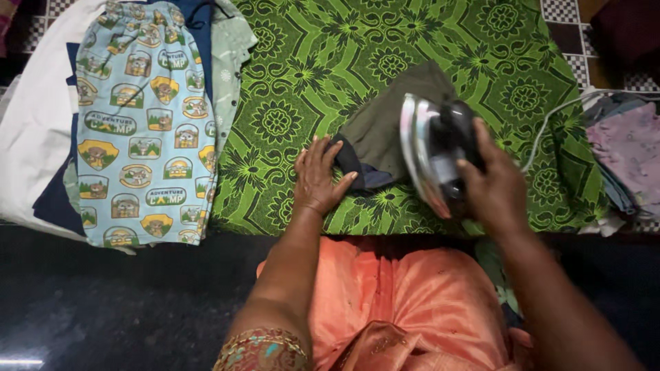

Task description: The person irons several pieces of clothing on a patterned green cloth. They use an iron to smooth out wrinkles on a light blue patterned shirt, a dark green short, and a maroon shirt, folding each item after ironing.

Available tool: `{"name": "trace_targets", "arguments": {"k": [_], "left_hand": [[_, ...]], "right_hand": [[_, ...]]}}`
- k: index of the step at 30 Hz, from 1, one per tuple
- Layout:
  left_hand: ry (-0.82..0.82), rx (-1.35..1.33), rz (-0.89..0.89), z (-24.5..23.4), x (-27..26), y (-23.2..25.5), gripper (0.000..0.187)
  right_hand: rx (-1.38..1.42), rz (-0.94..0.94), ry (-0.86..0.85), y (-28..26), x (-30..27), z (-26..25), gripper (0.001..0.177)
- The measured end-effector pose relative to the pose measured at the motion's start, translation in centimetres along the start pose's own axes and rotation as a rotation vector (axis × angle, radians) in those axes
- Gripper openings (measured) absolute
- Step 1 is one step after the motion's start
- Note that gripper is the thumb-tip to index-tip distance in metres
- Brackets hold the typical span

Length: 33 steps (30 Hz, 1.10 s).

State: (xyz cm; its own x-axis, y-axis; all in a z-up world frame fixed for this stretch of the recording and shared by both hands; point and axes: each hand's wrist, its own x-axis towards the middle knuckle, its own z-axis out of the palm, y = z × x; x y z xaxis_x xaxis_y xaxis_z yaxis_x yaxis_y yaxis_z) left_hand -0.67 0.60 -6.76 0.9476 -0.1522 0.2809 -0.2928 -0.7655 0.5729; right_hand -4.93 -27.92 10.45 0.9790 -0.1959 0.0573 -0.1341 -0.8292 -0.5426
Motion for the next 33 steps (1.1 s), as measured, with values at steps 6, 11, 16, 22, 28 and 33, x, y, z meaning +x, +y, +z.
{"name": "trace_targets", "arguments": {"k": [6, 11, 16, 22, 28, 33], "left_hand": [[-0.054, -0.025, -0.028, -0.6, 0.3, 0.3, 0.078], [-0.074, -0.005, -0.046, -0.3, 0.4, 0.1, 0.073], [0.002, -0.009, 0.007, 0.2, 0.7, -0.3, 0.069], [0.009, -0.011, 0.008, 0.4, 0.2, -0.4, 0.066], [0.011, -0.002, 0.007, 0.4, 0.5, -0.4, 0.064], [-0.028, 0.033, -0.014, 0.6, 0.6, -0.5, 0.065]], "right_hand": [[-0.171, -0.102, -0.213, -6.0, 3.7, 6.3, 0.071], [-0.363, -0.151, -0.355, -7.6, 7.4, 8.8, 0.069], [-0.463, -0.226, -0.301, -6.2, 8.4, 8.4, 0.069], [-0.556, -0.285, -0.225, -3.0, 8.5, 7.7, 0.072], [-0.523, -0.23, -0.117, 0.1, 9.7, 5.9, 0.07], [-0.104, 0.25, -0.216, 0.4, 9.3, 3.6, 0.046]]}}
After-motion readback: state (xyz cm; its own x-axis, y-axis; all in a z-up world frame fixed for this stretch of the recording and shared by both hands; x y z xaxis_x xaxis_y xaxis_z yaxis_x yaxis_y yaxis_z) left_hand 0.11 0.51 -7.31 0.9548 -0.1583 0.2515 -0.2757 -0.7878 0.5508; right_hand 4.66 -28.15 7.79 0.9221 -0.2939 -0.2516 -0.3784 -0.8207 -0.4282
